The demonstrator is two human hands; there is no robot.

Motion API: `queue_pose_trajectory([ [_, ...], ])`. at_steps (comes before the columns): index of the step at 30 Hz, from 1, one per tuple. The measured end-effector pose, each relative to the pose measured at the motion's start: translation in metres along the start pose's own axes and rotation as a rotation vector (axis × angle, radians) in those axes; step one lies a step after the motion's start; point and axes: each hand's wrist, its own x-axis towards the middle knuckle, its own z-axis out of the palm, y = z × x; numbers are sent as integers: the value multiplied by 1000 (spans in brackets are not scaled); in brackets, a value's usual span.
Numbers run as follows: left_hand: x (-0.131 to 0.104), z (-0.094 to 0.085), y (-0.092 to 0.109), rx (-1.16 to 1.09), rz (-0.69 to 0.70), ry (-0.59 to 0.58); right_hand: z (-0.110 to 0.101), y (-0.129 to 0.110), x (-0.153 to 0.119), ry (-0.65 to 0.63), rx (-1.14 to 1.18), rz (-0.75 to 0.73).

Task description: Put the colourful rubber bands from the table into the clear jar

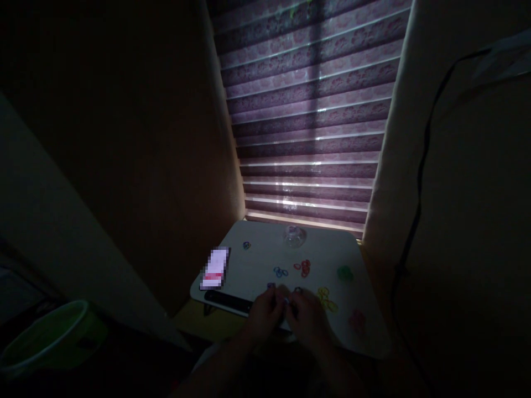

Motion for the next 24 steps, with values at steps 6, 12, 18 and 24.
queue_pose_trajectory([
  [6,0,-2,0,2,-26,-7,0,-1,1,13,-1,14],
  [12,-2,-3,2,-84,30,-19,3,1,0,23,-10,6],
  [18,-2,-5,2,-131,83,-22,3,2,0,26,-13,14],
  [24,-2,-4,3,-33,12,-8,0,3,1,15,22,12],
])
